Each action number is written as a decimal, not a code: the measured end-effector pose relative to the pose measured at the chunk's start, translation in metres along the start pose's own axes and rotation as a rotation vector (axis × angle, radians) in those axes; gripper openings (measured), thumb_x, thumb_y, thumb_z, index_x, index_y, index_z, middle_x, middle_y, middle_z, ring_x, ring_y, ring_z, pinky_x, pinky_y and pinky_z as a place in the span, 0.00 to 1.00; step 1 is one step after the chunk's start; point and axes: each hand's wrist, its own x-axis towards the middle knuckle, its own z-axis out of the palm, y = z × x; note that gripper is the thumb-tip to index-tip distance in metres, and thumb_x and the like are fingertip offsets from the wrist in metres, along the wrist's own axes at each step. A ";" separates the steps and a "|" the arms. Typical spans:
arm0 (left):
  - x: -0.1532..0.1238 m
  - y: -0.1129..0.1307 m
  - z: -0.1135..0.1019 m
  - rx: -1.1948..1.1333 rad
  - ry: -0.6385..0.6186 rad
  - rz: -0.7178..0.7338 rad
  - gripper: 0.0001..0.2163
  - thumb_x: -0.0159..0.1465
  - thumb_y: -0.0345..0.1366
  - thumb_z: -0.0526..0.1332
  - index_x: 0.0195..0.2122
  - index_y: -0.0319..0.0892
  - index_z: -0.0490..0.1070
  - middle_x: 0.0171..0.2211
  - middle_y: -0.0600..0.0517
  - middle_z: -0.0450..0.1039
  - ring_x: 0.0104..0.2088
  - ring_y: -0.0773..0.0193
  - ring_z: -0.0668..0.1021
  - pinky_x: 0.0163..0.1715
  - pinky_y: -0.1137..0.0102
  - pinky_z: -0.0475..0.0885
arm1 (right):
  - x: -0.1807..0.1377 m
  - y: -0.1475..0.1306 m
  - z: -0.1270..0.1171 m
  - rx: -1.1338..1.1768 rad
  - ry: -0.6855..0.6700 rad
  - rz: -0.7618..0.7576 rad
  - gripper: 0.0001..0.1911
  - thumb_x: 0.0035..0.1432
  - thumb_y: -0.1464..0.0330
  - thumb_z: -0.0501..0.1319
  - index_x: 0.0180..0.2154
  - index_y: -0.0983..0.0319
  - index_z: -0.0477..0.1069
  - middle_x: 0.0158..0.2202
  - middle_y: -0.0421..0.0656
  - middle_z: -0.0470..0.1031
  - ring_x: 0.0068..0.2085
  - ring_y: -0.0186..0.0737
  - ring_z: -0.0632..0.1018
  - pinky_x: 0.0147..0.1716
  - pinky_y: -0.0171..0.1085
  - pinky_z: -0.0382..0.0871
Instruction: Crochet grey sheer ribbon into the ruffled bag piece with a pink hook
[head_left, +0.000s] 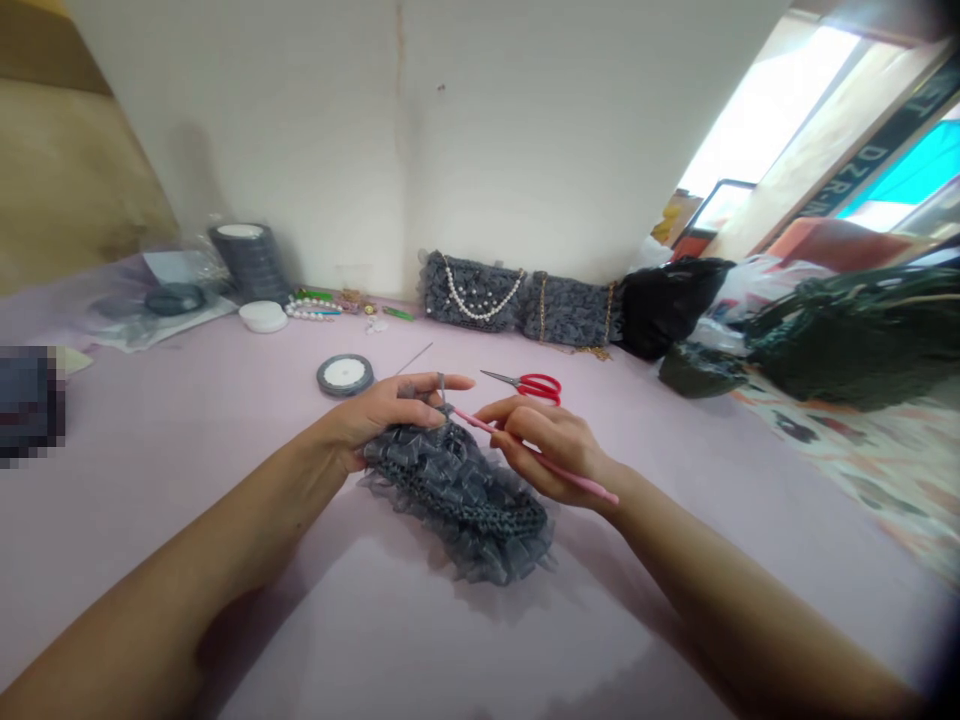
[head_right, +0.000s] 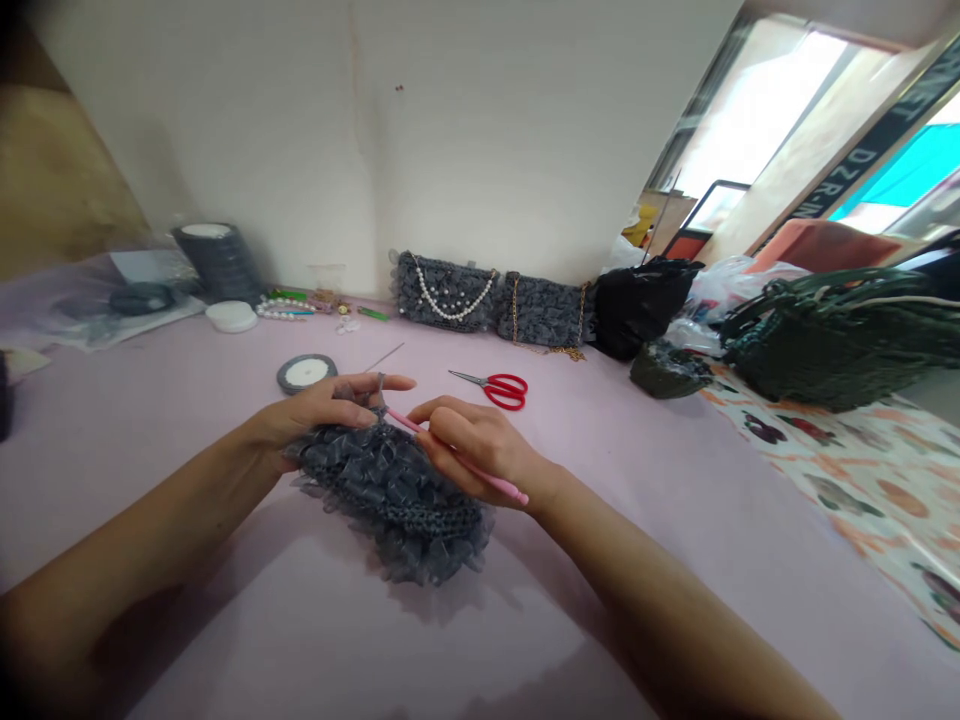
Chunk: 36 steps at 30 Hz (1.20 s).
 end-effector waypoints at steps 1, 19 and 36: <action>0.000 0.000 -0.001 0.002 -0.004 0.001 0.23 0.51 0.27 0.69 0.50 0.44 0.77 0.30 0.56 0.68 0.28 0.71 0.72 0.27 0.76 0.66 | 0.000 0.000 0.000 0.032 0.003 0.027 0.07 0.66 0.75 0.53 0.36 0.61 0.66 0.42 0.50 0.78 0.37 0.36 0.78 0.33 0.35 0.73; 0.003 -0.020 0.038 0.028 0.075 0.053 0.16 0.52 0.34 0.73 0.42 0.39 0.78 0.29 0.56 0.69 0.30 0.70 0.74 0.31 0.74 0.66 | 0.004 -0.008 0.018 0.182 0.271 0.474 0.15 0.65 0.65 0.59 0.26 0.61 0.63 0.27 0.39 0.69 0.29 0.32 0.70 0.28 0.33 0.64; 0.006 -0.008 0.006 0.329 0.139 0.350 0.26 0.66 0.46 0.60 0.64 0.44 0.64 0.42 0.48 0.79 0.48 0.58 0.76 0.53 0.62 0.65 | 0.014 -0.014 -0.005 0.320 0.113 0.724 0.20 0.66 0.62 0.53 0.22 0.60 0.58 0.21 0.35 0.59 0.24 0.30 0.63 0.23 0.32 0.55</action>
